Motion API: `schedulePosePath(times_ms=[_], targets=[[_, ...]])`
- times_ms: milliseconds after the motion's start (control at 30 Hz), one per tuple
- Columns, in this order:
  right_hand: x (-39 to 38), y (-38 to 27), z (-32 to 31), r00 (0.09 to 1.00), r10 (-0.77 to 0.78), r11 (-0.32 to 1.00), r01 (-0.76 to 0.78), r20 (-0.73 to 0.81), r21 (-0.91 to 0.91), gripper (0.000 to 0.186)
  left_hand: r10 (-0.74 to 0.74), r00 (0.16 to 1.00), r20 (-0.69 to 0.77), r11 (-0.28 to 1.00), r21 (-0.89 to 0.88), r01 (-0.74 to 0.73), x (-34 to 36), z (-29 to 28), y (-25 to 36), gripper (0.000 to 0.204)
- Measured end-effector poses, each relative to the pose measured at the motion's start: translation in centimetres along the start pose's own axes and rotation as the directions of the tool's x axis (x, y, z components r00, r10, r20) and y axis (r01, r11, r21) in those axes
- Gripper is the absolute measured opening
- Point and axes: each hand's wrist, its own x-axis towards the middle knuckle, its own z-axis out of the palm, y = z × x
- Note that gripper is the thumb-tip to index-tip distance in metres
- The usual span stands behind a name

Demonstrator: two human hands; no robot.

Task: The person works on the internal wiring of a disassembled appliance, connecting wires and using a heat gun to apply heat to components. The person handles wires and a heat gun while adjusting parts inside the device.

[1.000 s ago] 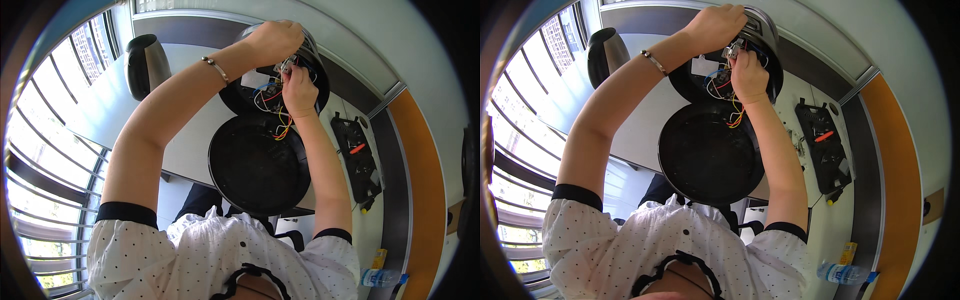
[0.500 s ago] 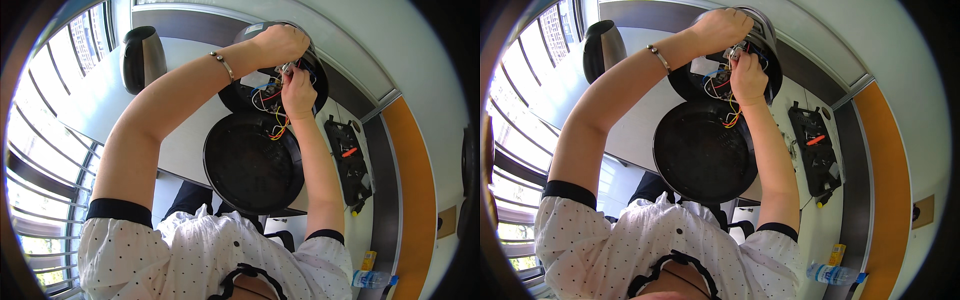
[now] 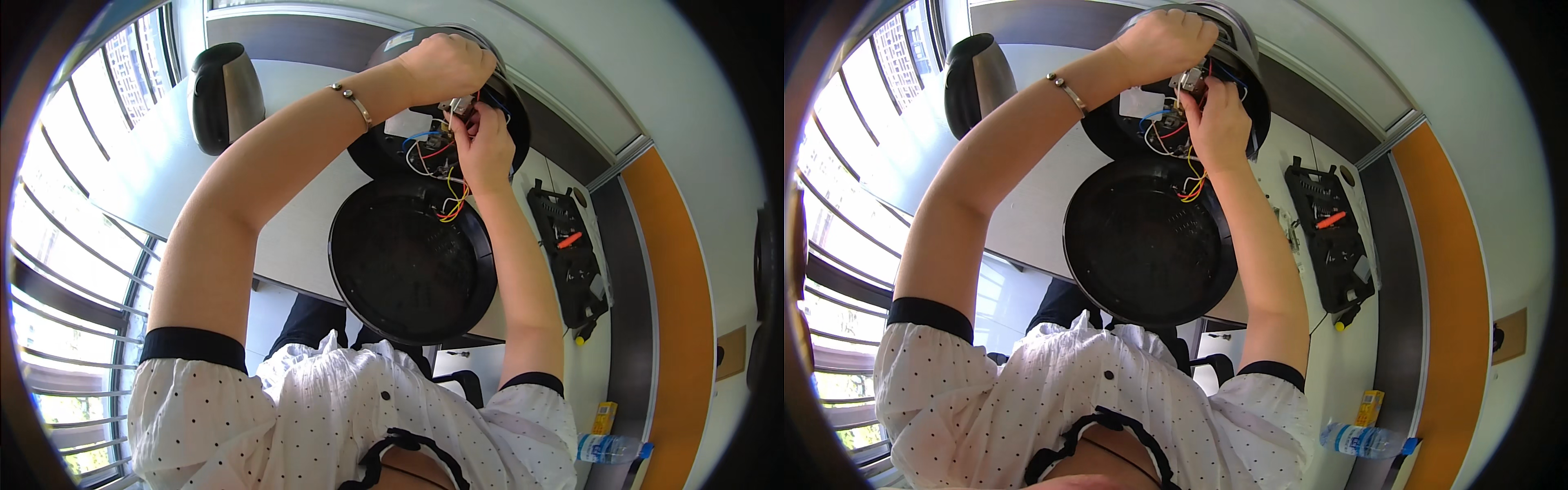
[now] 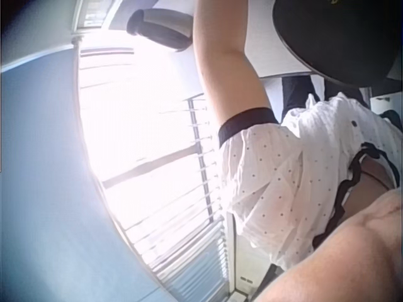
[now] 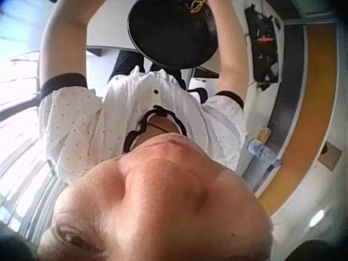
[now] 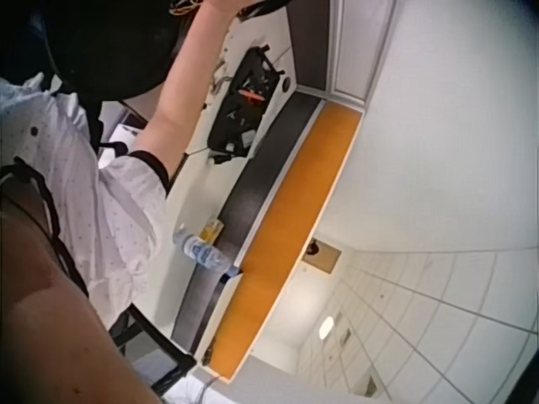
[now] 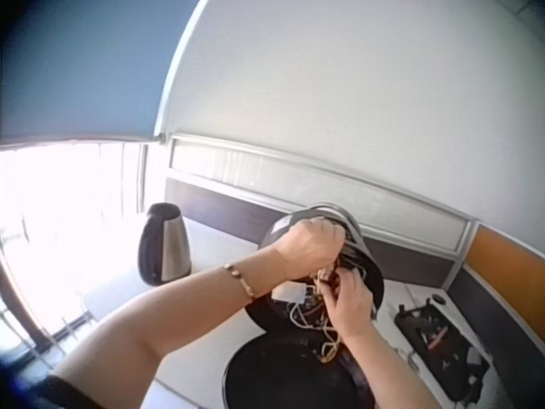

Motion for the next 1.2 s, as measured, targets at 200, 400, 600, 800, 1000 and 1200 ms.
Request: schedulePosePath(times_ms=[200,400,600,800,1000,1200], targets=[[-0.7,-0.6,-1.6,0.999,0.035,0.994,-0.034,0.000,0.103,0.027,-0.054,0.998,-0.022,0.999,-0.002,0.054,-0.8,0.3,0.0,0.017],[-1.8,-0.8,-2.6,0.998,0.050,0.980,-0.044,-0.026,0.196,0.024,-0.098,0.994,-0.042,0.995,0.013,0.099,-1.6,0.1,-0.8,0.015],[-1.7,-2.1,-3.5,0.983,-0.170,0.983,0.174,0.074,-0.050,0.032,-0.173,0.981,-0.083,0.985,-0.013,0.173,-1.8,-0.1,-0.6,0.014],[-2.1,-1.5,-1.6,0.979,-0.152,0.968,0.176,0.138,-0.181,0.048,-0.267,0.964,-0.008,0.963,-0.030,0.266,-1.7,-0.4,0.0,0.022],[-3.1,-1.5,-0.1,0.972,-0.099,0.932,0.166,0.213,-0.322,0.064,-0.283,0.959,-0.012,0.958,-0.061,0.282,-1.4,-0.5,0.2,0.021],[-3.2,-1.5,0.1,0.970,-0.084,0.937,0.155,0.229,-0.312,0.068,-0.311,0.950,-0.030,0.947,-0.098,0.307,-1.2,-0.6,0.2,0.023]])
